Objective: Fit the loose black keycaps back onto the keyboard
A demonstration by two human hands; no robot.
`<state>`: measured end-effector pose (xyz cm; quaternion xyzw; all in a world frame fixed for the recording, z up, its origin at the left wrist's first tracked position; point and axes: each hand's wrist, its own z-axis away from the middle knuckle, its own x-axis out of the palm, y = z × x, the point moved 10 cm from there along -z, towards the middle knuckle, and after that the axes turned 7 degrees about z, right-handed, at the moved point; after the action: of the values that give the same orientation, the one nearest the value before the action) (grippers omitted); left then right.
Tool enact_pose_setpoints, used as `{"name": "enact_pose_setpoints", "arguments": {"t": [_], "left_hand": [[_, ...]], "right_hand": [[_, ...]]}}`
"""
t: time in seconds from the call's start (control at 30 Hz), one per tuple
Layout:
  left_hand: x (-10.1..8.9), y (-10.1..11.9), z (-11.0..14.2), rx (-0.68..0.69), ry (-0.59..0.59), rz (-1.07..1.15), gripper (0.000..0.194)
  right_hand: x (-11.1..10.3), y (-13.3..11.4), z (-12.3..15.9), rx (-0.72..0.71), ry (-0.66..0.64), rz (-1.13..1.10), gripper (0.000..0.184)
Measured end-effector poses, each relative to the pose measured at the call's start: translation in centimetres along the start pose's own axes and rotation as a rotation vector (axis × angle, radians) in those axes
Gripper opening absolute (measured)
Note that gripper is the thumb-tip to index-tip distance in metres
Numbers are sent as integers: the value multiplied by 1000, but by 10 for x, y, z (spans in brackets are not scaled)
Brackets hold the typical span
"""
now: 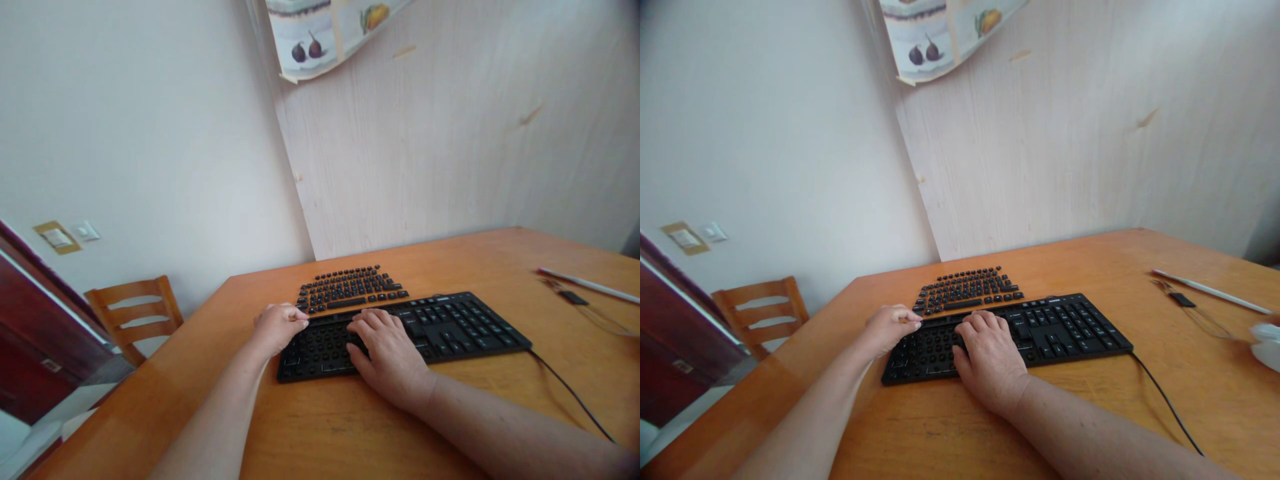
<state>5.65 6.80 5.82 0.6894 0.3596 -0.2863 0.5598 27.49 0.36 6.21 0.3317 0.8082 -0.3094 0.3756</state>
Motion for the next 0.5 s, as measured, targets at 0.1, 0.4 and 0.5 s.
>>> {"name": "enact_pose_setpoints", "arguments": {"t": [0.1,0.4,0.5], "left_hand": [[-1,3,0,-10,9,-46,11],[-3,5,4,-12,49,-43,12],[-5,5,7,16,68,-34,12]], "right_hand": [[0,1,0,4,-5,-4,24],[1,1,-1,0,0,-4,24],[0,1,0,0,6,-3,24]]}}
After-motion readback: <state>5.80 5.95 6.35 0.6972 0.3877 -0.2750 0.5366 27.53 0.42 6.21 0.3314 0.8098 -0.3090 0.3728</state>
